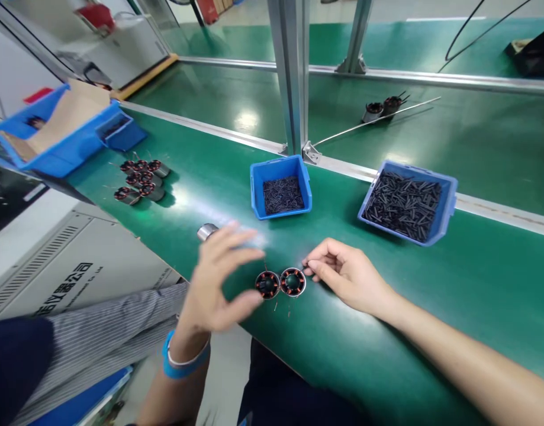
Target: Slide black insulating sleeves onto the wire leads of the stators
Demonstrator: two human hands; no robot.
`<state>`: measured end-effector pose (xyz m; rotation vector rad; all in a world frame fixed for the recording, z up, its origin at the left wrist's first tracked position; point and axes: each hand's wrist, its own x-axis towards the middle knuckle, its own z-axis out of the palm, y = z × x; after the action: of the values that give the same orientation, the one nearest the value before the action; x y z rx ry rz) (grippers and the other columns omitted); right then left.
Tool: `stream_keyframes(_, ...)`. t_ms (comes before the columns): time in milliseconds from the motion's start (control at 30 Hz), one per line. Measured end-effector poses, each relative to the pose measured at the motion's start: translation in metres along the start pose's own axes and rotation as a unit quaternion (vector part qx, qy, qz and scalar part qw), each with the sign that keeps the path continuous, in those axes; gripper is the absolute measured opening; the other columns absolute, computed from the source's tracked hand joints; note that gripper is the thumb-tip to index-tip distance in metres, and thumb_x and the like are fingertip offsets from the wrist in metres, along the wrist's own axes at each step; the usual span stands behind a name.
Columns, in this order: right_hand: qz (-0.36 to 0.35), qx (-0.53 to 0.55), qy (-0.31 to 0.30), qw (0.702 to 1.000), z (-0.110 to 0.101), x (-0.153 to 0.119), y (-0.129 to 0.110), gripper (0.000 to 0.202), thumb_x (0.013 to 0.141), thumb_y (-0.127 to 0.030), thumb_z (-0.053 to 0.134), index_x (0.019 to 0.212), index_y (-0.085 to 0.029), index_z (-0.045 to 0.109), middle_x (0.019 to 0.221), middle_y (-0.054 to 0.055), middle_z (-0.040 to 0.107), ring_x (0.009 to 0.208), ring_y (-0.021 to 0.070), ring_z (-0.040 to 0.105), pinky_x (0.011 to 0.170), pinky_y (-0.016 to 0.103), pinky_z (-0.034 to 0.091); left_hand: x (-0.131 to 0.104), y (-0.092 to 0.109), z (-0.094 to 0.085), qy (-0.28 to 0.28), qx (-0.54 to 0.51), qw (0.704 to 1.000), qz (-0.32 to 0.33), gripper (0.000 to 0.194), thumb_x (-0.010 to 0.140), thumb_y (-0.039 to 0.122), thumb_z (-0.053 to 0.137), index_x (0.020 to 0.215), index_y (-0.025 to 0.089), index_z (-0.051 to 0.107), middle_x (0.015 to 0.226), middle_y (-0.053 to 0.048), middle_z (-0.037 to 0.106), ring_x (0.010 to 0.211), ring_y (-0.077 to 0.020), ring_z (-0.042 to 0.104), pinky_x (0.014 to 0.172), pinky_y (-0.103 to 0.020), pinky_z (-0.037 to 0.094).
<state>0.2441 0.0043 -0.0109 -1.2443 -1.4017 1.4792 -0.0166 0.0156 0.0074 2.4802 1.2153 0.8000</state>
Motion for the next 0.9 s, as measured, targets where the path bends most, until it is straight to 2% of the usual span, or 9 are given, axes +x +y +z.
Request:
stream_keyframes(67, -0.003, 0.025, 0.019, 1.000, 0.001, -0.001, 0.000, 0.028, 0.087, -0.043, 0.070, 0.085, -0.016, 0.065, 0.084, 0.009, 0.074, 0.069, 0.0138, 0.070, 0.065, 0.027, 0.061, -0.003, -0.025, -0.007, 0.135, 0.107, 0.973, -0.152, 0.044, 0.080, 0.038, 0.069, 0.122, 0.026, 0.062, 0.142, -0.011, 0.053, 0.142, -0.0421, 0.035, 0.112, -0.065, 0.030)
stream_keyframes(133, -0.002, 0.047, 0.028, 0.998, 0.001, -0.001, 0.000, 0.027, 0.087, -0.043, 0.070, 0.084, -0.016, 0.065, 0.084, 0.008, 0.074, 0.068, 0.0132, 0.070, 0.064, 0.026, 0.061, -0.008, -0.050, -0.009, 0.080, 0.132, 0.966, -0.209, 0.044, 0.079, 0.036, 0.071, 0.120, 0.024, 0.064, 0.139, -0.015, 0.053, 0.134, -0.0450, 0.043, 0.104, -0.067, 0.038)
stream_keyframes(200, 0.003, 0.058, 0.034, 0.998, -0.001, -0.001, 0.003, 0.028, 0.086, -0.043, 0.071, 0.084, -0.016, 0.065, 0.083, 0.008, 0.074, 0.067, 0.0127, 0.070, 0.063, 0.025, 0.061, -0.012, -0.067, -0.006, 0.028, 0.082, 0.977, -0.196, 0.032, 0.083, 0.030, 0.066, 0.114, 0.021, 0.067, 0.129, -0.015, 0.058, 0.123, -0.0374, 0.056, 0.100, -0.058, 0.047)
stream_keyframes(300, 0.014, 0.071, 0.039, 0.997, -0.004, 0.000, 0.007, 0.030, 0.084, -0.044, 0.074, 0.084, -0.016, 0.065, 0.081, 0.008, 0.074, 0.069, 0.0145, 0.071, 0.063, 0.027, 0.061, -0.013, -0.071, 0.004, 0.080, -0.021, 0.974, -0.211, 0.023, 0.088, 0.032, 0.063, 0.108, 0.020, 0.065, 0.110, -0.011, 0.068, 0.102, -0.0262, 0.067, 0.091, -0.044, 0.055)
stream_keyframes(400, 0.022, 0.079, 0.038, 0.996, -0.006, 0.000, 0.009, 0.031, 0.082, -0.045, 0.075, 0.085, -0.016, 0.066, 0.080, 0.008, 0.073, 0.070, 0.0162, 0.071, 0.062, 0.028, 0.061, -0.005, -0.061, 0.018, 0.077, -0.120, 0.961, -0.235, 0.027, 0.091, 0.038, 0.062, 0.110, 0.020, 0.063, 0.103, -0.008, 0.072, 0.092, -0.0231, 0.071, 0.083, -0.040, 0.058)
stream_keyframes(533, 0.020, 0.060, 0.029, 0.998, -0.005, -0.001, 0.007, 0.030, 0.083, -0.044, 0.074, 0.085, -0.015, 0.067, 0.081, 0.008, 0.074, 0.070, 0.0154, 0.070, 0.062, 0.027, 0.059, 0.013, -0.044, 0.027, 0.008, -0.061, 0.986, -0.156, 0.019, 0.090, 0.035, 0.064, 0.103, 0.021, 0.067, 0.120, -0.010, 0.071, 0.125, -0.0293, 0.058, 0.105, -0.050, 0.046)
stream_keyframes(667, 0.004, 0.008, 0.026, 1.000, -0.006, -0.003, 0.007, 0.026, 0.087, -0.042, 0.069, 0.087, -0.017, 0.067, 0.081, 0.007, 0.073, 0.070, 0.0151, 0.068, 0.063, 0.027, 0.057, 0.021, -0.002, 0.025, 0.189, 0.070, 0.974, -0.104, 0.024, 0.087, 0.024, 0.067, 0.110, 0.018, 0.065, 0.118, -0.013, 0.069, 0.115, -0.0277, 0.061, 0.100, -0.047, 0.043)
stream_keyframes(800, -0.024, -0.066, 0.026, 0.997, -0.007, -0.006, 0.010, 0.022, 0.090, -0.041, 0.065, 0.089, -0.019, 0.067, 0.083, 0.005, 0.072, 0.072, 0.0157, 0.066, 0.064, 0.028, 0.054, 0.024, 0.042, 0.036, -0.002, 0.011, 0.999, -0.041, 0.015, 0.088, 0.025, 0.067, 0.103, 0.022, 0.070, 0.093, -0.002, 0.075, 0.091, -0.0212, 0.065, 0.086, -0.039, 0.041)
stream_keyframes(900, -0.036, -0.104, 0.023, 0.994, -0.009, -0.006, 0.011, 0.018, 0.092, -0.038, 0.063, 0.090, -0.021, 0.067, 0.084, 0.003, 0.073, 0.074, 0.0155, 0.066, 0.066, 0.028, 0.054, 0.027, 0.051, 0.049, -0.040, 0.016, 0.998, -0.051, 0.010, 0.092, 0.024, 0.062, 0.091, 0.025, 0.072, 0.086, 0.002, 0.077, 0.088, -0.0208, 0.065, 0.085, -0.042, 0.033)
